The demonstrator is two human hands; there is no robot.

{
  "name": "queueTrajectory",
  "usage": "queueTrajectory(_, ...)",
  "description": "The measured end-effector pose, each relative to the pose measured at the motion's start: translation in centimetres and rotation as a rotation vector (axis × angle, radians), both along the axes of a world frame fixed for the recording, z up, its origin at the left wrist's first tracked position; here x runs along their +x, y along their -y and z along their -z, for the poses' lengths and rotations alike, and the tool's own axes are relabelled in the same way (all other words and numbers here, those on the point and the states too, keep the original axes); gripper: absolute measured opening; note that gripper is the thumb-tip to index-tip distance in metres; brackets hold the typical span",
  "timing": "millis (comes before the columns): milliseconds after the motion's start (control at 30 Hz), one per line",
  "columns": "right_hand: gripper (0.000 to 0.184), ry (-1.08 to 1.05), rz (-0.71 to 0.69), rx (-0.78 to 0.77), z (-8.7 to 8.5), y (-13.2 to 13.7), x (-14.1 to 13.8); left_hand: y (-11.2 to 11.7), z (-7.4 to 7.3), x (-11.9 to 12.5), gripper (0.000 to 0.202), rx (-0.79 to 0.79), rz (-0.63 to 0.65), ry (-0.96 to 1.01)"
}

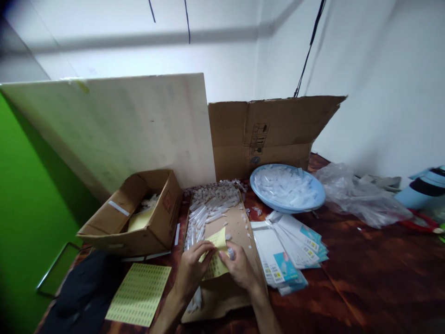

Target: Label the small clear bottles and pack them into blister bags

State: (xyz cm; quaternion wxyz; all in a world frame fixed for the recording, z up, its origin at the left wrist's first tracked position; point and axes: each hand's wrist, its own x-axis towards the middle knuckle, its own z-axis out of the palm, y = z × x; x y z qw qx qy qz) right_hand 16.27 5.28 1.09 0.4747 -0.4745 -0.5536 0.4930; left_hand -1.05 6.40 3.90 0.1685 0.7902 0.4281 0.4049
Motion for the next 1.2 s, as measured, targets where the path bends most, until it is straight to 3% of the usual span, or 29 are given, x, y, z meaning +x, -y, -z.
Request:
queueTrajectory(400, 0.044, 0.037, 0.060, -0.002, 0.4, 0.0, 0.0, -0.1, 0.4, 0.1, 0.016, -0.060, 0.013, 0.028)
queueTrajectory(867, 0.038, 0.096, 0.003, 0.065, -0.3, 0.2, 0.1, -0.4, 0.5, 0.0, 0.014, -0.114, 0.072, 0.017)
queueTrajectory(1100, 0.045, -0.011, -0.046, -0.056, 0.2, 0.2, 0.1, -0.7, 0.6, -0.1, 0.015, -0.161, 0.123, 0.012)
queueTrajectory(1200, 0.047, 0.069, 0.136, -0.044, 1.2, 0.0, 1.0, -0.6, 0.3, -0.2, 0.013, -0.234, 0.101, 0.136)
